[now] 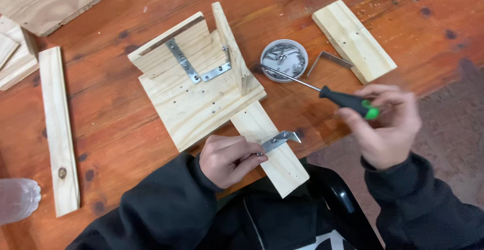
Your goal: The person assembles a small wooden box by attaching metal corner brackets to wooden pieces using a screwdriver. They secure each bracket with screws, align the pieces, and continue fastening additional brackets to form the box structure.
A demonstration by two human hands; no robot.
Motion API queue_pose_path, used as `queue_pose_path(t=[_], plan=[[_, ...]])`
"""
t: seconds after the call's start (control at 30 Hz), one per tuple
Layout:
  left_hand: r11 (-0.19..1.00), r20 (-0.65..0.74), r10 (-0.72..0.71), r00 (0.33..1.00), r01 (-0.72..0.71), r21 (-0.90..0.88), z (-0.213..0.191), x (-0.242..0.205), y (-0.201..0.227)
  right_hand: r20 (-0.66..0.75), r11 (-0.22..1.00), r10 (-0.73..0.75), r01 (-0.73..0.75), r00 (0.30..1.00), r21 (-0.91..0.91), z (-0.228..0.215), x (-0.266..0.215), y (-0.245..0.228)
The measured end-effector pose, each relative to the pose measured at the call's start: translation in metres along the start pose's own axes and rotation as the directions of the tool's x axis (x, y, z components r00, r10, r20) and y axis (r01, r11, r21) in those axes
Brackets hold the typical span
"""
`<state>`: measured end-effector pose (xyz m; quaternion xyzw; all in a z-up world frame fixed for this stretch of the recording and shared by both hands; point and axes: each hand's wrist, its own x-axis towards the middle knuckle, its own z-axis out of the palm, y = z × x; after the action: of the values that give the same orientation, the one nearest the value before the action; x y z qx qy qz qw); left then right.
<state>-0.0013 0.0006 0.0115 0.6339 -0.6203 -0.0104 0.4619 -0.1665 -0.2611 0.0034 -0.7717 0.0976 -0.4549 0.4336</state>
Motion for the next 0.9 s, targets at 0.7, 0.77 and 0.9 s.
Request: queue_pose_path(t=[0.7,0.77,0.9], plan=[[0.995,-0.368,-0.071,0.927,0.04,-0.09,-0.017,0.004,0.01,0.191,0.831,-0.323,0.374,0.927,-0.41,0.075,-0.02,-0.042],[0.985,-0.427,-0.132,0.894,0.069,-0.161,-0.014,0.002,0.008,0.256,0.887,-0.251,0.328,0.934,-0.325,0.081,-0.016,-0.063],[0.984,-0.451,-0.152,0.88,0.09,-0.157,-0.007,-0.003,0.0,0.336,0.968,-0.223,0.249,0.915,-0.037,0.101,-0.02,-0.068]])
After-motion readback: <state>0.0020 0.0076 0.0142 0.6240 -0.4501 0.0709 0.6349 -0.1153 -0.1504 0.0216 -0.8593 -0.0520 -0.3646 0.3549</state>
